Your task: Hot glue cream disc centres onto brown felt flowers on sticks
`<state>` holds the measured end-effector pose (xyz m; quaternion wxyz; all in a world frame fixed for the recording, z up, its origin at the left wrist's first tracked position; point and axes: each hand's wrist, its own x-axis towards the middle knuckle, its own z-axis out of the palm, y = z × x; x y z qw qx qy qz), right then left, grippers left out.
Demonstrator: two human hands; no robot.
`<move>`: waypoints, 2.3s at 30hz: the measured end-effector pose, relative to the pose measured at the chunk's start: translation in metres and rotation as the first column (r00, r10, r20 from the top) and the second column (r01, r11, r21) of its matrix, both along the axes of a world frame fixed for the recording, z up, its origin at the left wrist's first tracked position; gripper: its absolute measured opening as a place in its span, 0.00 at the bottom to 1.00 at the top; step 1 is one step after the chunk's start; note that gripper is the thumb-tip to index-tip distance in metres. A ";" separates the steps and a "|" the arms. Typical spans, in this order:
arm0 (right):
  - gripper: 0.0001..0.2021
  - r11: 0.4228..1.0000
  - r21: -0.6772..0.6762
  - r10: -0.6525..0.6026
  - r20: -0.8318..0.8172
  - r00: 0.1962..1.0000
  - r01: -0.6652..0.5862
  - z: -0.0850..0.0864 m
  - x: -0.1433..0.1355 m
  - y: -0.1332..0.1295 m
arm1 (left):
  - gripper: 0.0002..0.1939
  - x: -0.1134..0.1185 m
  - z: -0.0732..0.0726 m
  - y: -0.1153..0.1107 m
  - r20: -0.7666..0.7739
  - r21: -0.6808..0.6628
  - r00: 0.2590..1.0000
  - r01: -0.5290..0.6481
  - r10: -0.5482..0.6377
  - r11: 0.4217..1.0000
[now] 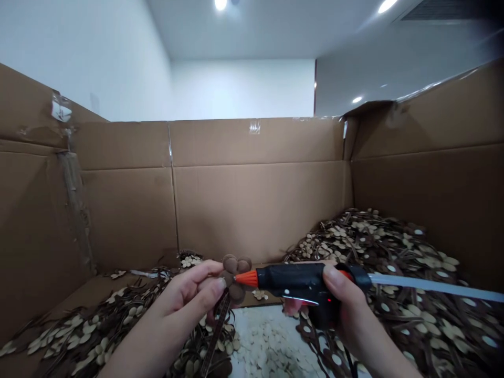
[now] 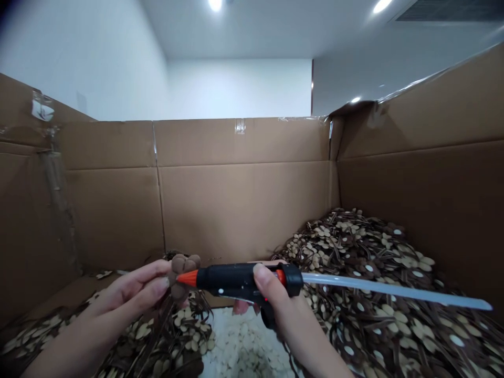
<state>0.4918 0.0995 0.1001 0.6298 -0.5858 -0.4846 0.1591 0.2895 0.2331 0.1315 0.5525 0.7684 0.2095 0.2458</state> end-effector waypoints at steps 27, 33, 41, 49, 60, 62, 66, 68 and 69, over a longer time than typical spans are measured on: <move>0.26 0.913 0.130 -0.408 0.290 0.866 0.387 0.022 -0.017 -0.013 | 0.26 0.009 -0.002 0.000 0.068 0.088 0.998 -0.022 0.016 0.996; 0.22 0.984 -0.003 -0.176 0.147 0.973 0.178 0.021 -0.015 -0.002 | 0.23 0.021 -0.006 0.001 0.027 0.086 0.993 0.116 -0.119 0.990; 0.20 0.986 -0.098 0.130 -0.044 0.991 -0.133 0.008 -0.005 0.005 | 0.20 0.027 -0.009 -0.009 -0.060 0.148 0.973 0.230 -0.223 0.962; 0.17 0.975 -0.126 0.177 -0.071 0.982 -0.185 0.012 0.001 0.006 | 0.20 0.034 -0.014 -0.011 0.025 0.025 0.953 0.302 -0.302 0.953; 0.13 0.984 0.178 0.047 -0.308 0.950 0.009 0.020 0.012 0.005 | 0.16 0.079 -0.082 0.039 -0.349 0.546 0.937 0.212 -0.009 0.810; 0.12 0.974 0.224 0.046 -0.350 0.936 0.036 0.021 0.014 0.005 | 0.12 0.087 -0.102 0.041 -0.487 0.588 0.873 0.327 0.002 0.740; 0.12 0.960 0.276 0.070 -0.399 0.914 0.047 0.020 0.016 0.006 | 0.08 0.094 -0.128 0.036 -0.546 0.591 0.838 0.378 0.009 0.712; 0.13 0.957 0.285 0.079 -0.418 0.905 0.048 0.020 0.016 0.007 | 0.07 0.096 -0.135 0.034 -0.559 0.592 0.829 0.382 0.020 0.709; 0.13 0.957 0.285 0.082 -0.422 0.903 0.046 0.019 0.015 0.007 | 0.07 0.096 -0.138 0.033 -0.564 0.593 0.825 0.383 0.025 0.708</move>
